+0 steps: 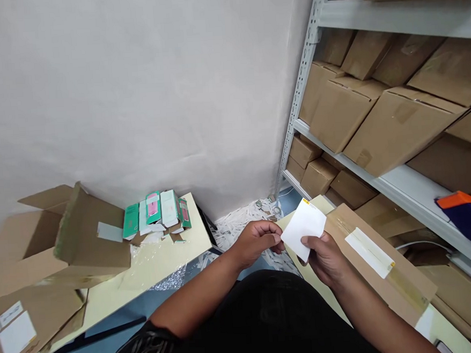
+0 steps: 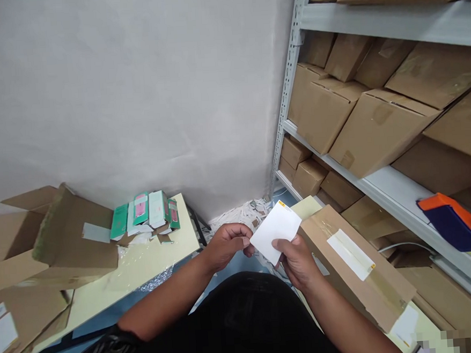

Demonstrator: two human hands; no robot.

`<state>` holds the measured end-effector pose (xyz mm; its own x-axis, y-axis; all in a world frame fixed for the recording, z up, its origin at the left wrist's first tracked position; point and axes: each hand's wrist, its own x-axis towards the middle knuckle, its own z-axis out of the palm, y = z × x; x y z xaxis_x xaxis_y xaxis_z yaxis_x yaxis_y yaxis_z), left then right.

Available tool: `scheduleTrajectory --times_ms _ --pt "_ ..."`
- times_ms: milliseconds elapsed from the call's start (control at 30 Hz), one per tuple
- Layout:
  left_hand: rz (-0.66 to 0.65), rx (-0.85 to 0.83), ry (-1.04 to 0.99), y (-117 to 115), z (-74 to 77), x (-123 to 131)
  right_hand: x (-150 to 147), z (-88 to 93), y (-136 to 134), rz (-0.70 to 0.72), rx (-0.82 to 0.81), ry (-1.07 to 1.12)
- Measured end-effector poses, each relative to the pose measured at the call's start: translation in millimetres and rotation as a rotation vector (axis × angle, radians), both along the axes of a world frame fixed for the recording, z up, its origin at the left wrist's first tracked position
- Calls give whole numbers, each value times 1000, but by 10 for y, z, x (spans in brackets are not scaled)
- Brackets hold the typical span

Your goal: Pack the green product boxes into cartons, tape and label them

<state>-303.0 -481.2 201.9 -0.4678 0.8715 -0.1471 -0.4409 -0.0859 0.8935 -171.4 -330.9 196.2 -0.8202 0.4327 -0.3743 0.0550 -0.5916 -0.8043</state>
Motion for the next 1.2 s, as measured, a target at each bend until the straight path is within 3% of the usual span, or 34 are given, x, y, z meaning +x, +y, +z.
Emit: scheduleTrajectory --times_ms 400,533,667,733,800,867,933,1067,1200 --pt "27 -17 9 150 3 88 -3 -111 87 6 -46 -22" --pt "114 -18 32 204 -88 177 -98 -243 27 183 -190 -10" --pt "256 -32 130 154 -177 214 -243 -521 -62 385 -272 -110" --pt "318 -71 194 62 -208 193 -308 -649 -110 433 -145 -201" --pt "354 -119 277 -71 -242 151 -357 -721 -158 317 127 -232" --pt "385 -161 368 -230 -287 99 -400 -719 -221 154 417 -152" --pt "419 -199 452 -407 -341 40 -458 -653 -329 140 610 1" --pt "486 -219 545 -832 -425 -114 -691 -472 -769 316 833 142" --pt "533 -225 564 -1416 -466 -370 -1062 -421 -1408 323 825 39"
